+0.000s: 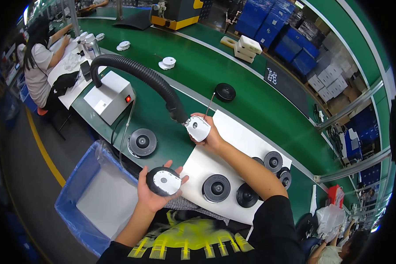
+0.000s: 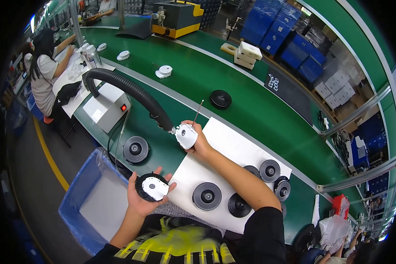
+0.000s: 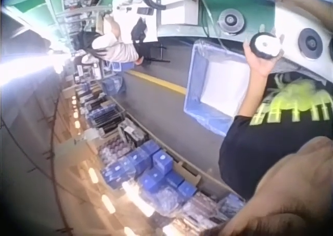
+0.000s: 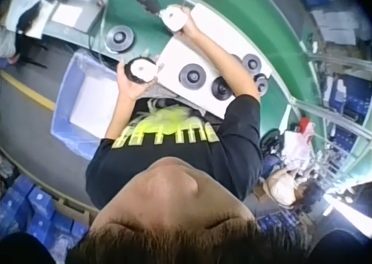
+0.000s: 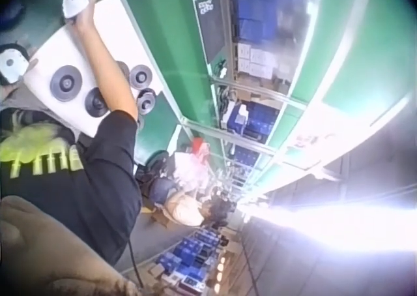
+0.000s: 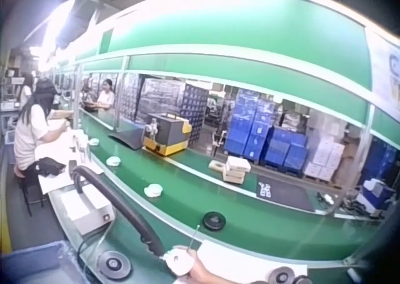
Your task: The person assembles an LED light fixture by hand, inserting internal wiring and black circular parts into an LED light housing, then capping it with a white plastic cap.
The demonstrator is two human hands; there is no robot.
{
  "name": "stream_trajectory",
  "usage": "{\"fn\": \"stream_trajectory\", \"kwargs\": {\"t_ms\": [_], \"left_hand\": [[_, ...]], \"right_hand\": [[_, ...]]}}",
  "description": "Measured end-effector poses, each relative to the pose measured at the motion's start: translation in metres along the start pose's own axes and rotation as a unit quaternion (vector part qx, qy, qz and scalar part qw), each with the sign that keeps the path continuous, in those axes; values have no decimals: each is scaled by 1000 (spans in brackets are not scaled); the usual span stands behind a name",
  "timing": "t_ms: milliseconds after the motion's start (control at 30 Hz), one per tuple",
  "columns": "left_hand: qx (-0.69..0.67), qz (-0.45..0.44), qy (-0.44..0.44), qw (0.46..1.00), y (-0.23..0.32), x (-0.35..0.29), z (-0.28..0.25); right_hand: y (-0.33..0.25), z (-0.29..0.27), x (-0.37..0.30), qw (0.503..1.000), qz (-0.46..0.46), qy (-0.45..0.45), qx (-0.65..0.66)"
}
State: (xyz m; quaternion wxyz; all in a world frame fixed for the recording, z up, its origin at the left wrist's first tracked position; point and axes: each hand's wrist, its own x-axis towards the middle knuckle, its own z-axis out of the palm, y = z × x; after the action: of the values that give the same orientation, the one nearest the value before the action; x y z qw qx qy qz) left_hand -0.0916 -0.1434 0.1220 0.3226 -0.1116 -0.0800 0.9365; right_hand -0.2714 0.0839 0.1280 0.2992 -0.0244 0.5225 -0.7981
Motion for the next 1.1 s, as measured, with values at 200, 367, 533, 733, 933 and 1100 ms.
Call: {"fn": "stream_trajectory", "kwargs": {"t_ms": [200,367,533,733,933,1100], "left_hand": [[-49,73,-94,992,6,-26,-18],[54,78,-15,995,8,-29,-5],[-15,74,-136,988,-1,-23,-1],[61,146,19,987,0,4,18],[67,176,28,982,11,62,24],[-48,136,30,989,25,130,41]], "right_hand": [[13,28,-16,998,1,51,-39],[21,26,-31,999,-42,32,-2],[24,16,-11,992,10,2,124],[30,24,-19,989,-2,40,141],[7,12,-38,989,-2,151,-7],[-39,14,-131,990,-88,79,75]]}}
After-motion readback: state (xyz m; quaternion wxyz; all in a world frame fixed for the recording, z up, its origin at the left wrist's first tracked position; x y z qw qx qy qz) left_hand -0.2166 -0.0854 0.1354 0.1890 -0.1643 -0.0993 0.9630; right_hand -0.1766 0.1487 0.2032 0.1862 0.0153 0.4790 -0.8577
